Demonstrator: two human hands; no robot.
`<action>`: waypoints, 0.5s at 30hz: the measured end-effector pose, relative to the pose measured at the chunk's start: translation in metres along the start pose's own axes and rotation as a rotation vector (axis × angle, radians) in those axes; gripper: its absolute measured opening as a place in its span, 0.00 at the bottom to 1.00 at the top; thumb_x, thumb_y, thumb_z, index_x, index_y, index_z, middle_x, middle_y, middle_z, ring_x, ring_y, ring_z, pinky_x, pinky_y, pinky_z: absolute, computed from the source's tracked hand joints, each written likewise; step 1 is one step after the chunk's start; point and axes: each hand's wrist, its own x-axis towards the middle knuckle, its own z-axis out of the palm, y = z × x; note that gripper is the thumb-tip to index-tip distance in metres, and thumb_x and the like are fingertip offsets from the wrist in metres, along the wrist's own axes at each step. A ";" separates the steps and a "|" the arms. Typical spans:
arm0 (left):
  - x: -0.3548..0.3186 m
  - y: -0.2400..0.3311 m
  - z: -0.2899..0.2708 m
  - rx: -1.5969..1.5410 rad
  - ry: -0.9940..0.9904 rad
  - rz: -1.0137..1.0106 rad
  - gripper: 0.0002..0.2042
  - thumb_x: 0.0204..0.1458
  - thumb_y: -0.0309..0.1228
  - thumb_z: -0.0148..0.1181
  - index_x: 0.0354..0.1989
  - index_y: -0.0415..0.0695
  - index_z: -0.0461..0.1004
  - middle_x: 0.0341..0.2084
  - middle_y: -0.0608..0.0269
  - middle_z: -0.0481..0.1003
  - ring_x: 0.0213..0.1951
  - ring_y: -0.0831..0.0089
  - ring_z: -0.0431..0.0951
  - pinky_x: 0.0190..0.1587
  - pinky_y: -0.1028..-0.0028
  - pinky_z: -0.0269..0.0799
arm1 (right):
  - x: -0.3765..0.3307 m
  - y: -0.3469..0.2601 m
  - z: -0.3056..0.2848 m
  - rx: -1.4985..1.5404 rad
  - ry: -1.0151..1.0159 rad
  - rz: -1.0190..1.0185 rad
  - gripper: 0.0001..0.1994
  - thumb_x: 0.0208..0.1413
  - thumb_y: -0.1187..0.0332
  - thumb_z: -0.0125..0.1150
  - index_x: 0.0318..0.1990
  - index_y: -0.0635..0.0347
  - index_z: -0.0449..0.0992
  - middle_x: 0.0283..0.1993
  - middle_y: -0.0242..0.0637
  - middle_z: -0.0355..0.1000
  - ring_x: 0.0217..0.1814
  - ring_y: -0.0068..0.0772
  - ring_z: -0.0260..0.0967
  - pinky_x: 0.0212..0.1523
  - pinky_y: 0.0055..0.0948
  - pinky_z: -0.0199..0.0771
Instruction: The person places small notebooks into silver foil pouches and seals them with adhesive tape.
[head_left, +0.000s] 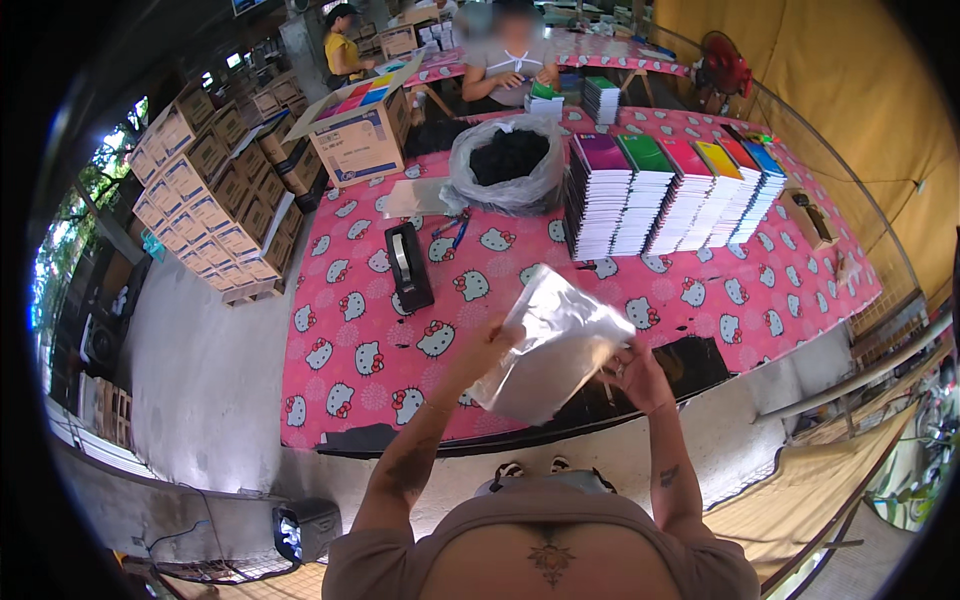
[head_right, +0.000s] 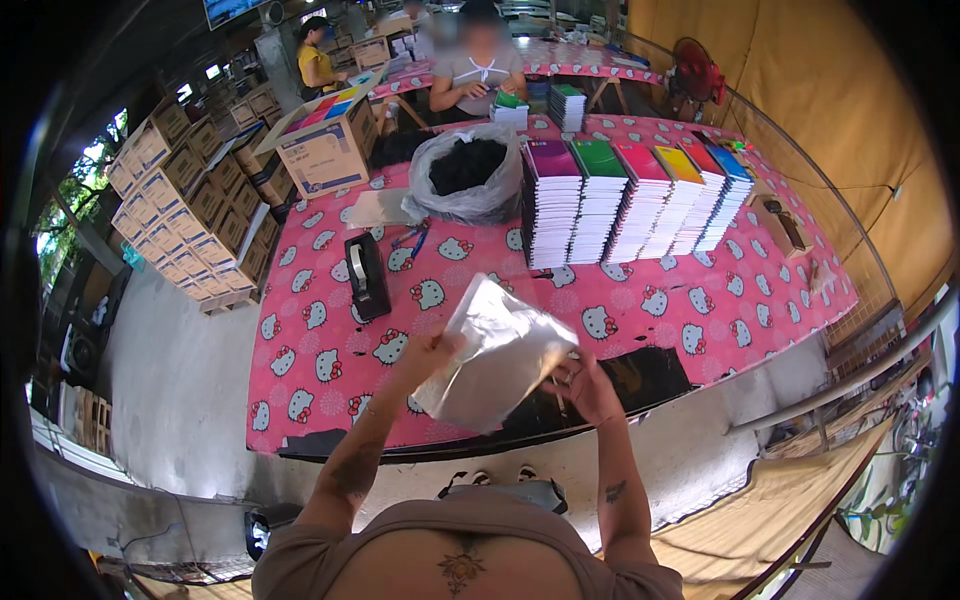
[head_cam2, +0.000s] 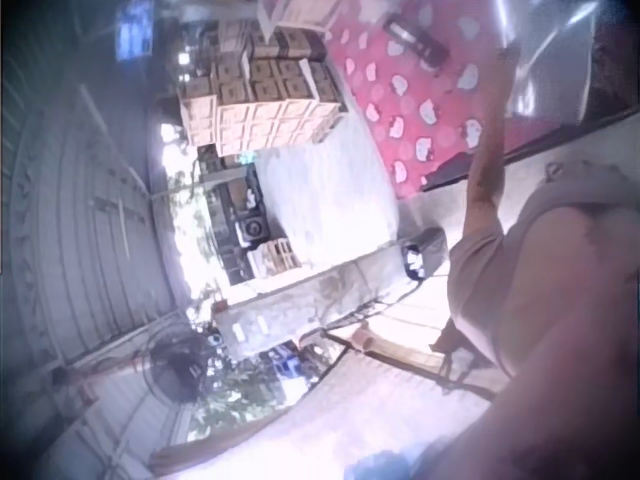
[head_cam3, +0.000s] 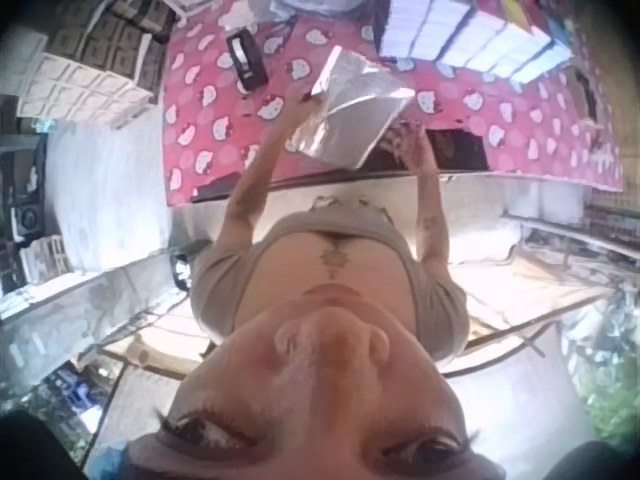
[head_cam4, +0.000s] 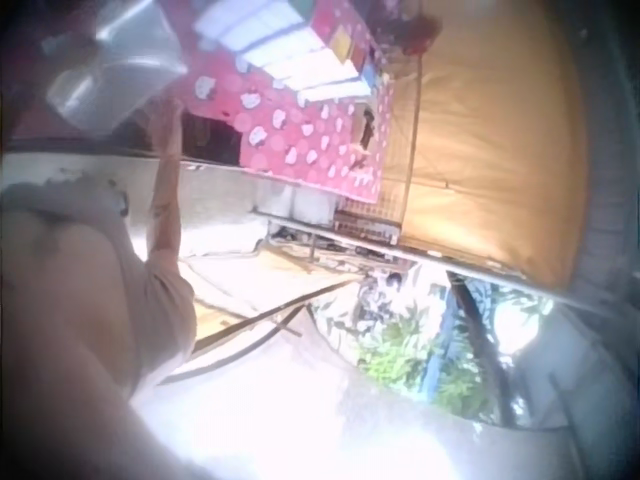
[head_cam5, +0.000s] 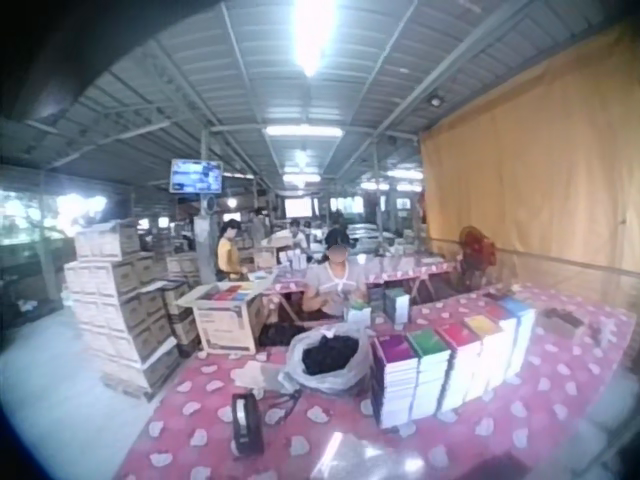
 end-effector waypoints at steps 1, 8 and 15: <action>0.007 -0.013 -0.012 0.040 0.014 0.023 0.11 0.60 0.37 0.60 0.37 0.39 0.76 0.23 0.70 0.71 0.32 0.85 0.68 0.32 0.78 0.66 | -0.001 0.010 -0.001 0.067 -0.054 0.083 0.29 0.64 0.46 0.51 0.68 0.50 0.60 0.63 0.41 0.68 0.62 0.41 0.68 0.59 0.49 0.70; -0.001 -0.091 0.051 0.967 0.570 0.314 0.22 0.55 0.48 0.60 0.42 0.37 0.75 0.36 0.43 0.76 0.43 0.47 0.76 0.45 0.52 0.70 | -0.015 0.085 0.015 0.113 0.113 0.367 0.38 0.63 0.34 0.39 0.75 0.40 0.44 0.68 0.41 0.62 0.67 0.47 0.62 0.61 0.60 0.65; -0.036 -0.087 0.126 0.945 0.023 0.132 0.20 0.54 0.45 0.59 0.39 0.37 0.75 0.36 0.45 0.76 0.42 0.44 0.77 0.44 0.51 0.72 | -0.023 0.095 0.006 0.198 0.126 0.343 0.38 0.64 0.35 0.40 0.75 0.36 0.40 0.70 0.41 0.58 0.66 0.45 0.62 0.59 0.59 0.68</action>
